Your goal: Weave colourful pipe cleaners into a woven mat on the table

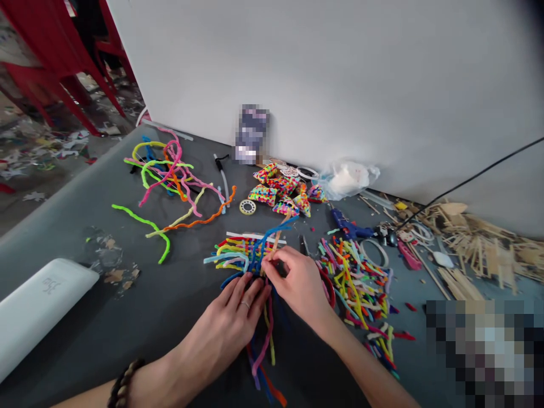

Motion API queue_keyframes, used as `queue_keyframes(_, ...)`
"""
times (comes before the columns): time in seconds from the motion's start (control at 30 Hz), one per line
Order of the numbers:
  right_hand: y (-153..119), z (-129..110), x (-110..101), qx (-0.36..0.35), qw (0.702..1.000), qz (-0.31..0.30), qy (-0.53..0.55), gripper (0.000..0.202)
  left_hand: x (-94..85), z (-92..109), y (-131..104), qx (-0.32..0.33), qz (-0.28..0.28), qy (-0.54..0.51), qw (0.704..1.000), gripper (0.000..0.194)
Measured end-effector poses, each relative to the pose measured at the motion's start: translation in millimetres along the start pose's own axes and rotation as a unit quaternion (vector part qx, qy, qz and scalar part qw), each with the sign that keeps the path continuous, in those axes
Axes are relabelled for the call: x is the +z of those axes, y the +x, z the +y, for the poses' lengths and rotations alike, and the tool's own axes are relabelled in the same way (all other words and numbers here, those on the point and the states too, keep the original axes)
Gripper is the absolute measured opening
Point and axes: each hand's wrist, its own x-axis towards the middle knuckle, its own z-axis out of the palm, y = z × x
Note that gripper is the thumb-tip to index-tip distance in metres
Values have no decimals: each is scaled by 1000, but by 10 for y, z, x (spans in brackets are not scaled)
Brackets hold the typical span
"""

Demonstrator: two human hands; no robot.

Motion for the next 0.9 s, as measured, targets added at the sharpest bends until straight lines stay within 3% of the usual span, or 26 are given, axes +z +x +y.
queue_keyframes(0.63, -514, 29, 86, -87, 995, 17, -44, 22, 24, 6, -41, 5, -7, -11, 1000, 53)
queue_keyframes(0.77, -506, 8, 80, -86, 994, 4, -64, 23, -23, -100, -21, 49, -5, -47, 998, 45)
queue_keyframes(0.9, -495, -18, 56, -97, 986, -50, -124, 23, -99, -284, 27, 99, -14, -72, 992, 37)
